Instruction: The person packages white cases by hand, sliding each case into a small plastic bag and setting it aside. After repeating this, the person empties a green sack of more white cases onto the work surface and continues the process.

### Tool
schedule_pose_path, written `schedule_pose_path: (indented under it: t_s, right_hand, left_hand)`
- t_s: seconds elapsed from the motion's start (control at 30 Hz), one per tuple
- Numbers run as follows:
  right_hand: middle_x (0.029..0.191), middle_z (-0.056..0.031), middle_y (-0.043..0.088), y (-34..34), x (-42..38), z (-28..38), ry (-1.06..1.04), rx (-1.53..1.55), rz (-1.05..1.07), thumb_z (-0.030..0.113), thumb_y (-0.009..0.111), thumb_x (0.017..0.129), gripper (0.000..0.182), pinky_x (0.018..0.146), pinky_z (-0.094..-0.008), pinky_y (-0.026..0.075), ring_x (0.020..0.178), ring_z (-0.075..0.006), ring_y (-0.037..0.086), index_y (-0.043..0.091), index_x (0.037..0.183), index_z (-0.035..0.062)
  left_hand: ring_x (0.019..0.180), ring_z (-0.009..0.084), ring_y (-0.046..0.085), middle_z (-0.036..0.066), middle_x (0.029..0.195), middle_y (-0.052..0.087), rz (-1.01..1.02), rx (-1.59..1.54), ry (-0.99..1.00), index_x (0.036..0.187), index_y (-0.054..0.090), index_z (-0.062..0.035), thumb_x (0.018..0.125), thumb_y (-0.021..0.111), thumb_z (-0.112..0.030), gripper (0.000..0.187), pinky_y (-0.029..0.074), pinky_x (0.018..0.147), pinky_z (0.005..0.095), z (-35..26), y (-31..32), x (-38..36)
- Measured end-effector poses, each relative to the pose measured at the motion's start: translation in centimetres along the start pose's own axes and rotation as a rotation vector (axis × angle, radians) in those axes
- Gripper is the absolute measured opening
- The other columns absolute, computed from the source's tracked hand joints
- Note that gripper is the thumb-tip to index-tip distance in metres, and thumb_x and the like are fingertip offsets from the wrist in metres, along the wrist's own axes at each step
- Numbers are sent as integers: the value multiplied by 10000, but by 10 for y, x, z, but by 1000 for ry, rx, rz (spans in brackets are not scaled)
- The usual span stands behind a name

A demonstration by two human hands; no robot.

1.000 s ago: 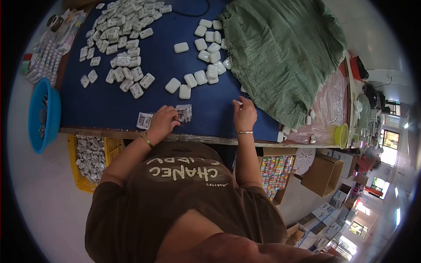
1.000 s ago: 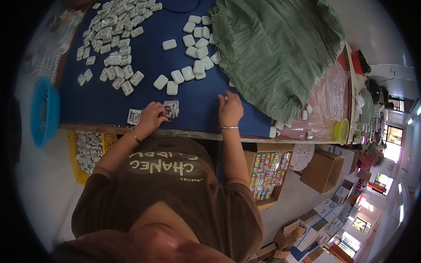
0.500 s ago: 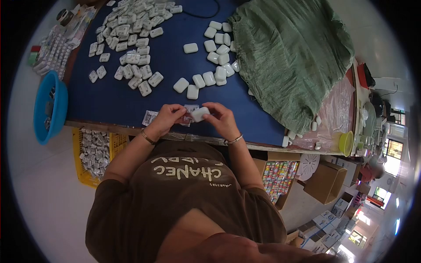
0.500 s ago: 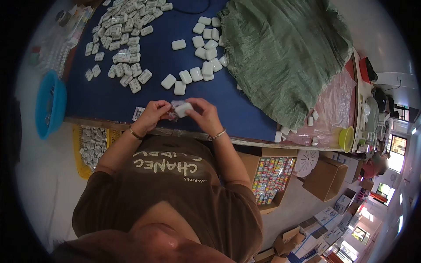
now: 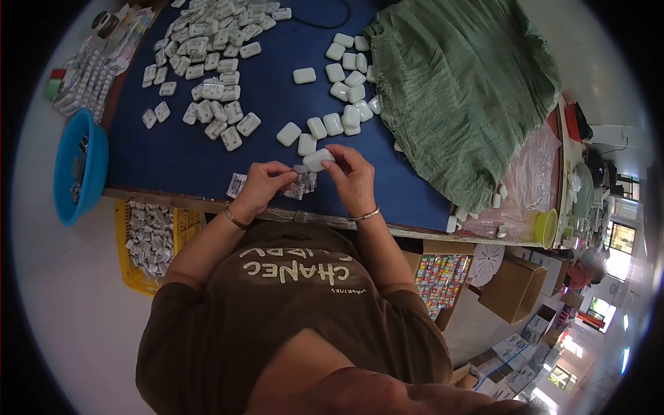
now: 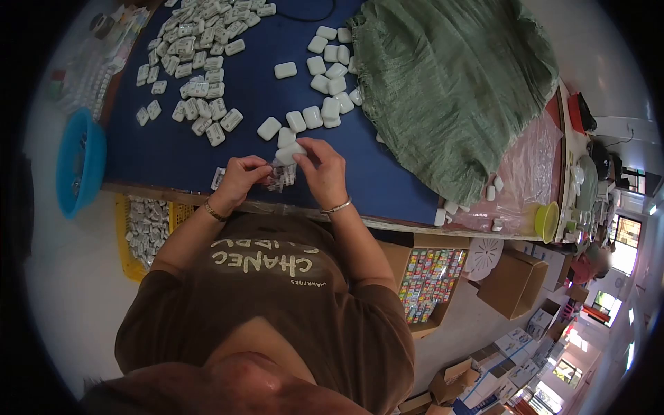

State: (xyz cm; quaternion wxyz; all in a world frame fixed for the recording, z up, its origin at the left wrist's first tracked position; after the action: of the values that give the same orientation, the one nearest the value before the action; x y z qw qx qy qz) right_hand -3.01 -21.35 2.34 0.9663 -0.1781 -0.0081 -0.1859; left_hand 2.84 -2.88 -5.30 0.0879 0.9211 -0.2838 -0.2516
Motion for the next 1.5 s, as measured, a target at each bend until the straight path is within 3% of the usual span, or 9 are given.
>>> schedule_pose_path:
  t_s: [0.23, 0.43, 0.7, 0.93, 1.03, 1.17, 1.33, 1.5]
  right_hand:
    - [921, -95, 669, 7, 1, -1, -103, -145, 159, 10, 709, 799, 252, 726, -268, 537, 808, -156, 664, 657, 1045, -1]
    - [925, -103, 671, -6, 1, 11, -18, -58, 0, 19, 717, 795, 257, 715, -269, 538, 797, -166, 666, 659, 1044, 2]
    - [921, -110, 667, 2, -4, 4, -62, -104, 56, 23, 719, 779, 256, 682, -284, 532, 755, -198, 663, 656, 1027, 12]
    - [914, -123, 668, 4, -6, -4, 2, -21, 68, 31, 726, 760, 262, 676, -299, 530, 750, -226, 664, 653, 1010, 15]
    - [930, -106, 683, 5, -6, -5, -5, -79, 114, 25, 723, 785, 262, 722, -278, 549, 805, -173, 680, 647, 1033, -9]
    - [919, -101, 689, 7, -7, -6, -9, -62, 127, 26, 726, 787, 248, 722, -275, 548, 802, -160, 679, 646, 1018, -12]
    - [861, -86, 699, 11, -9, -10, 139, 32, 114, 20, 718, 801, 200, 714, -260, 542, 795, -128, 670, 639, 980, -16]
    - [834, -108, 696, 19, -12, -20, 148, 137, 136, 48, 726, 785, 203, 669, -273, 531, 753, -156, 680, 663, 969, -10]
  left_hand:
    - [663, 101, 621, 66, 787, 665, -10, 84, 82, 874, 696, 53, 842, 698, -49, 107, 506, 607, 215, -5, 4, 0]
    - [672, 88, 614, 52, 780, 658, -31, 182, 108, 857, 692, 67, 828, 716, -57, 130, 498, 609, 205, -6, 2, -1]
    - [660, 84, 609, 62, 770, 670, -39, 141, 15, 861, 696, 49, 820, 724, -51, 112, 494, 607, 204, -4, 3, -3]
    - [678, 86, 615, 77, 775, 680, -16, 110, 53, 868, 697, 44, 802, 741, -47, 121, 497, 619, 207, -4, 4, -3]
    - [705, 93, 625, 86, 800, 687, 5, 106, 34, 884, 696, 48, 805, 734, -37, 123, 505, 635, 210, -5, 7, -5]
    - [773, 112, 643, 105, 876, 689, -14, 19, 12, 986, 666, 60, 815, 724, -29, 202, 525, 694, 216, -3, 11, -8]
    - [815, 123, 649, 110, 925, 681, -13, -128, 22, 1049, 636, 71, 825, 720, -32, 260, 534, 740, 219, -11, 21, -16]
    - [785, 90, 626, 81, 915, 682, 48, 115, 19, 1034, 646, 75, 843, 716, -93, 265, 503, 693, 207, -3, 14, -10]
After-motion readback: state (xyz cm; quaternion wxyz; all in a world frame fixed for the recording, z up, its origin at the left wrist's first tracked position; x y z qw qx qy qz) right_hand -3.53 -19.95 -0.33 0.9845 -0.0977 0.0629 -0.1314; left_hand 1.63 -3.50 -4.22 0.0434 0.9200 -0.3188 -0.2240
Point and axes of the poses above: each hand's wrist, its own x-axis towards the middle knuckle, its own y-axis out of the palm, z = x × y, the point moved 5 cm from there along x, towards the middle knuckle
